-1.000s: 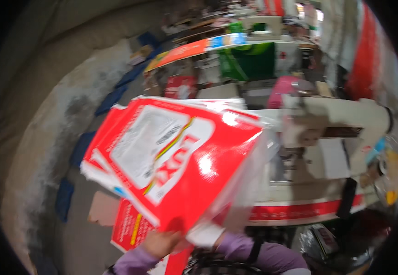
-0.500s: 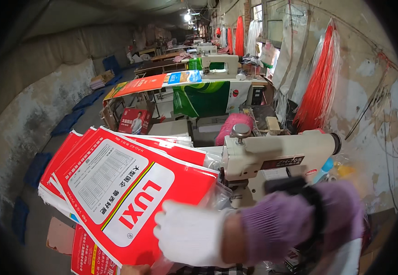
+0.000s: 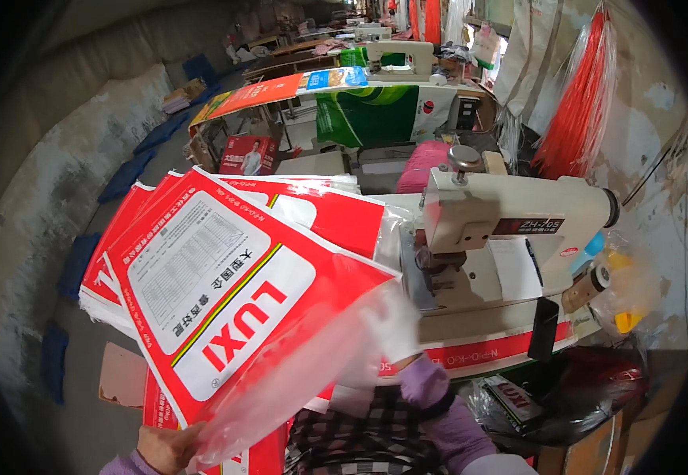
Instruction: Sewing the edges of plastic fertilizer bags using an industrial sewing machine.
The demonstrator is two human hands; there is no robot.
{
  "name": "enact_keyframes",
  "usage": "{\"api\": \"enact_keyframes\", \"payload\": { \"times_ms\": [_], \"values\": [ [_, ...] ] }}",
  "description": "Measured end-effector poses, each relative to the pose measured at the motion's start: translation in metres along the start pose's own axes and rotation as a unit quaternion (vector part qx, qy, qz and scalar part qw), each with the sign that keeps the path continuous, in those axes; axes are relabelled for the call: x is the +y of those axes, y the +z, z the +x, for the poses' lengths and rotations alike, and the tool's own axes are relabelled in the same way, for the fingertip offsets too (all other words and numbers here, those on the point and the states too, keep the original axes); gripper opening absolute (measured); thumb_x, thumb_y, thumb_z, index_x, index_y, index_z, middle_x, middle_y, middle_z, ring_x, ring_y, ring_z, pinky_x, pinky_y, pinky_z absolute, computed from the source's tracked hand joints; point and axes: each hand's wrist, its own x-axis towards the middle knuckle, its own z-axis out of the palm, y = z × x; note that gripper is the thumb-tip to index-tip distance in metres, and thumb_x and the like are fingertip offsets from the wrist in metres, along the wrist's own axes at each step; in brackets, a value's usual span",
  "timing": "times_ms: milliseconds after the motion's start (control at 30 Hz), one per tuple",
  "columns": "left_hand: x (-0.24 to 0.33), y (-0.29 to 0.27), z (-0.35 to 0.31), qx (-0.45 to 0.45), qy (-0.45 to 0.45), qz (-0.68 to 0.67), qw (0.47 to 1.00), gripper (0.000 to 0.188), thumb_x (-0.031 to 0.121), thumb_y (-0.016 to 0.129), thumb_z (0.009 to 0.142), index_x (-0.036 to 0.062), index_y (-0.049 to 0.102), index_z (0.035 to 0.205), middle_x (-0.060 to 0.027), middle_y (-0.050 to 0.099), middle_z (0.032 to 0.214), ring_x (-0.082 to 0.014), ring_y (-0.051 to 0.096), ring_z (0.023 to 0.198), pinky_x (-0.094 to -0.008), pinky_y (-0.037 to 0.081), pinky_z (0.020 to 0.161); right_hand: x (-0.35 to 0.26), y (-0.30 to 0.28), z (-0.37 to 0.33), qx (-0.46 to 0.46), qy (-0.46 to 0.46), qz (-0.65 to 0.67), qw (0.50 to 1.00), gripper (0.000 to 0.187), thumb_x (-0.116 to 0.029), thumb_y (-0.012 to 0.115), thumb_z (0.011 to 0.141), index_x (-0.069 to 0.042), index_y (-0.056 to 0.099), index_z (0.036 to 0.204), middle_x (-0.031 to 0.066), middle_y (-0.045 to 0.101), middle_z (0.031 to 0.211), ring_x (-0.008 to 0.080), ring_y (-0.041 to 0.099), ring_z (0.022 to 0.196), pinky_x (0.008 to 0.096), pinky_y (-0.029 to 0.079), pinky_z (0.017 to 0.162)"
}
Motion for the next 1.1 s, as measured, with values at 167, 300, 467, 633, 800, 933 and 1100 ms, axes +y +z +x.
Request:
{"api": "enact_keyframes", "payload": {
  "times_ms": [167,300,467,633,800,933,1100],
  "values": [
    [0.013,0.018,0.005,0.066,0.006,-0.081,0.995,0.025,0.003,0.063,0.08,0.0127,0.073,0.101,-0.0113,0.057,0.058,-0.0281,0.059,0.053,-0.038,0.047,0.051,0.03,-0.048,-0.02,0.075,0.134,-0.032,0.988,0.051,-0.021,0.076,0.073,-0.005,0.059,0.118,0.0148,0.058,0.113,0.0347,0.06,0.099,0.0399,0.051,0.085],
    [0.014,0.026,0.008,0.12,0.028,-0.088,0.988,0.028,0.001,0.065,0.078,0.0091,0.071,0.104,-0.0138,0.065,0.078,-0.0281,0.063,0.066,-0.0378,0.051,0.06,0.007,-0.054,-0.014,0.299,0.002,-0.141,0.944,0.066,-0.027,0.082,0.065,-0.006,0.058,0.123,0.0169,0.051,0.127,0.0374,0.053,0.112,0.0476,0.044,0.097],
    [0.001,0.025,0.004,0.143,-0.052,-0.117,0.982,0.024,0.002,0.066,0.078,0.007,0.069,0.101,-0.0144,0.065,0.084,-0.0284,0.064,0.073,-0.039,0.052,0.067,0.028,-0.062,0.004,-0.022,-0.266,-0.16,0.95,0.023,-0.005,0.063,0.079,-0.011,0.071,0.099,0.0074,0.065,0.08,0.0285,0.065,0.089,0.0443,0.05,0.084],
    [-0.013,0.024,-0.001,0.115,-0.129,-0.151,0.973,0.014,0.006,0.077,0.074,-0.0002,0.069,0.084,-0.0209,0.068,0.083,-0.0314,0.066,0.064,-0.0335,0.052,0.058,0.046,-0.034,0.012,-0.024,0.111,0.003,0.994,0.011,-0.017,0.065,0.073,-0.007,0.068,0.078,0.0139,0.058,0.06,0.0306,0.063,0.056,0.043,0.052,0.059],
    [0.001,0.026,-0.021,0.0,-0.094,-0.079,0.992,0.015,0.016,0.064,0.083,0.0124,0.071,0.096,-0.0086,0.064,0.071,-0.0281,0.065,0.066,-0.0477,0.051,0.072,0.039,-0.033,0.022,-0.036,-0.065,-0.252,0.965,0.016,-0.023,0.07,0.064,-0.01,0.065,0.072,0.012,0.066,0.08,0.0293,0.064,0.067,0.043,0.051,0.059],
    [-0.058,0.09,-0.041,0.081,-0.136,-0.29,0.944,0.028,0.025,0.066,0.087,-0.0018,0.065,0.095,-0.021,0.065,0.093,-0.0244,0.065,0.084,-0.0348,0.051,0.071,-0.005,-0.039,0.054,-0.117,-0.27,-0.301,0.907,0.077,-0.023,0.068,0.07,-0.014,0.043,0.142,0.0122,0.048,0.138,0.033,0.042,0.128,0.0469,0.041,0.095],
    [-0.232,-0.03,0.121,0.397,-0.029,-0.377,0.836,0.038,0.032,0.046,0.102,0.0012,0.051,0.125,-0.0068,0.06,0.118,-0.0161,0.059,0.105,-0.0336,0.05,0.092,-0.116,0.011,-0.008,-0.233,-0.358,0.021,0.904,0.014,-0.017,0.056,0.076,-0.006,0.062,0.082,0.0096,0.06,0.073,0.0269,0.062,0.068,0.0408,0.05,0.064]
  ]
}}
